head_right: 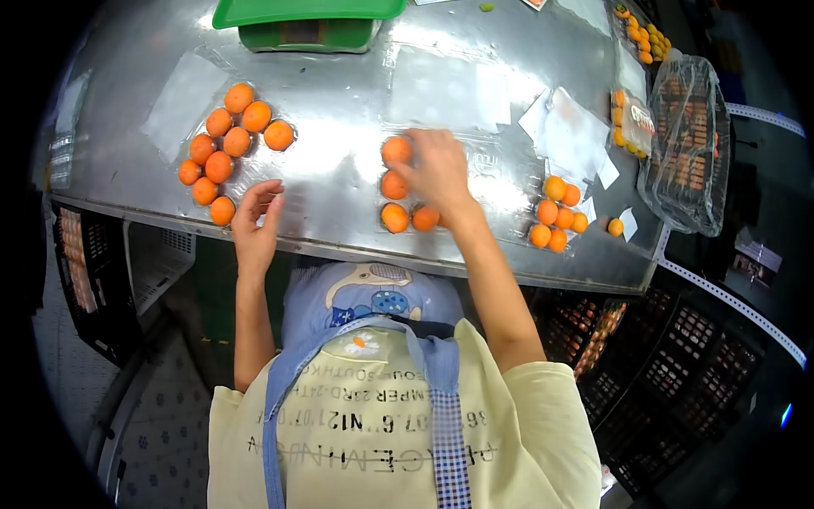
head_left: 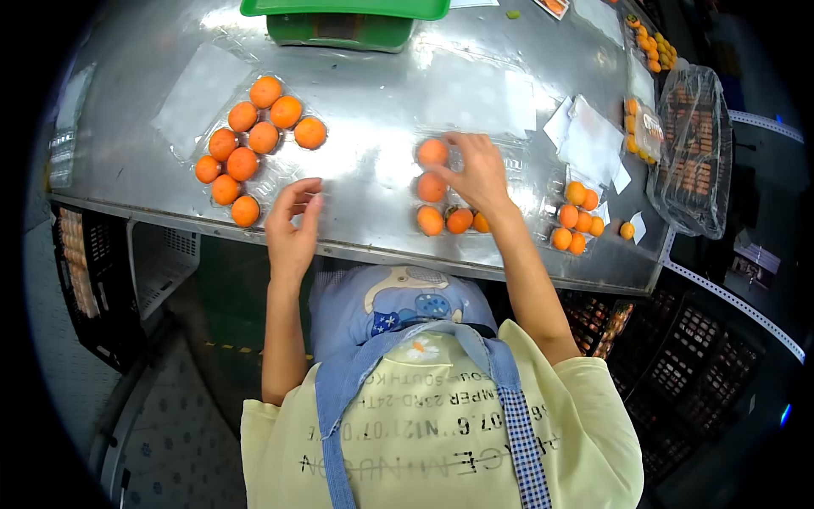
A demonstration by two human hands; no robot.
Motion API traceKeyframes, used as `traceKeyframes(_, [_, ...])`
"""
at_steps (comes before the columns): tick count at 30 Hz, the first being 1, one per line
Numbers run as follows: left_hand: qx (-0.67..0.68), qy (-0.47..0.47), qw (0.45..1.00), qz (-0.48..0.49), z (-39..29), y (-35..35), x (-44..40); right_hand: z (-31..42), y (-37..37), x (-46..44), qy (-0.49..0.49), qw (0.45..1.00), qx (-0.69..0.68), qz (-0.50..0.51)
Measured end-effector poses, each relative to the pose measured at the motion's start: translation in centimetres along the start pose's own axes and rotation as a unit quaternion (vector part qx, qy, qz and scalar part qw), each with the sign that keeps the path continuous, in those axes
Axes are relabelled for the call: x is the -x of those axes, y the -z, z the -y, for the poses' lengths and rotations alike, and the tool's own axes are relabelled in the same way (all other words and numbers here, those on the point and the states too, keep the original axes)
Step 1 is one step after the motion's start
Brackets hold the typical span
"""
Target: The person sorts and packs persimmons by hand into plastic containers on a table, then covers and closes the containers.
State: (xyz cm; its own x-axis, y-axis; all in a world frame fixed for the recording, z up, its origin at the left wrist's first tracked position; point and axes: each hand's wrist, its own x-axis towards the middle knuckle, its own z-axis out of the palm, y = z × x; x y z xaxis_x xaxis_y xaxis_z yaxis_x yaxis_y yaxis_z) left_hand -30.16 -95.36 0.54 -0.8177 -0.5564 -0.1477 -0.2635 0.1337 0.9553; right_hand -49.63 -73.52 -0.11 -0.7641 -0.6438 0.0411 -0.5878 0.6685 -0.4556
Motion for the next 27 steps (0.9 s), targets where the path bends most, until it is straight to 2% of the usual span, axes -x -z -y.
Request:
traceKeyframes(1, [-0.003, 0.002, 1.000, 0.016, -0.2, -0.8, 0.3, 0.5, -0.3, -0.3, 0.004, 1.000, 0.020, 0.012])
traceKeyframes(4, [-0.009, -0.009, 0.999, 0.034, -1.2, -3.5, 1.0, -0.4, -1.7, -0.6, 0.067, 0.994, 0.074, -0.036])
traceKeyframes(7, [-0.015, -0.009, 0.999, 0.047, -1.6, -5.3, 1.8, -0.6, -1.7, -0.7, 0.070, 0.994, 0.087, -0.005])
traceKeyframes(10, [-0.017, 0.001, 0.998, 0.061, -1.8, -6.7, 2.3, -1.2, -1.0, -0.8, 0.050, 0.998, 0.028, 0.007])
traceKeyframes(13, [0.024, 0.022, 0.997, 0.074, -2.1, -7.9, 2.6, -2.1, 1.2, -0.8, -0.080, 0.986, -0.109, 0.099])
traceKeyframes(16, [0.075, 0.059, 0.991, 0.092, -1.9, -9.6, 2.5, -3.4, 0.7, -0.1, 0.008, 0.997, -0.069, 0.024])
traceKeyframes(19, [0.070, 0.058, 0.991, 0.100, -2.1, -10.8, 2.4, -3.0, -0.1, -0.6, 0.056, 0.997, -0.054, 0.001])
traceKeyframes(22, [0.072, 0.078, 0.988, 0.108, -2.6, -11.5, 2.5, -1.7, -0.8, -1.3, 0.088, 0.994, 0.025, 0.061])
traceKeyframes(25, [0.071, 0.064, 0.990, 0.108, -1.7, -12.0, 2.8, -1.3, -1.3, -1.9, 0.053, 0.990, 0.067, 0.111])
traceKeyframes(27, [0.102, 0.070, 0.987, 0.101, -1.1, -12.4, 2.9, -1.5, -0.5, -2.0, -0.011, 0.988, -0.036, 0.148])
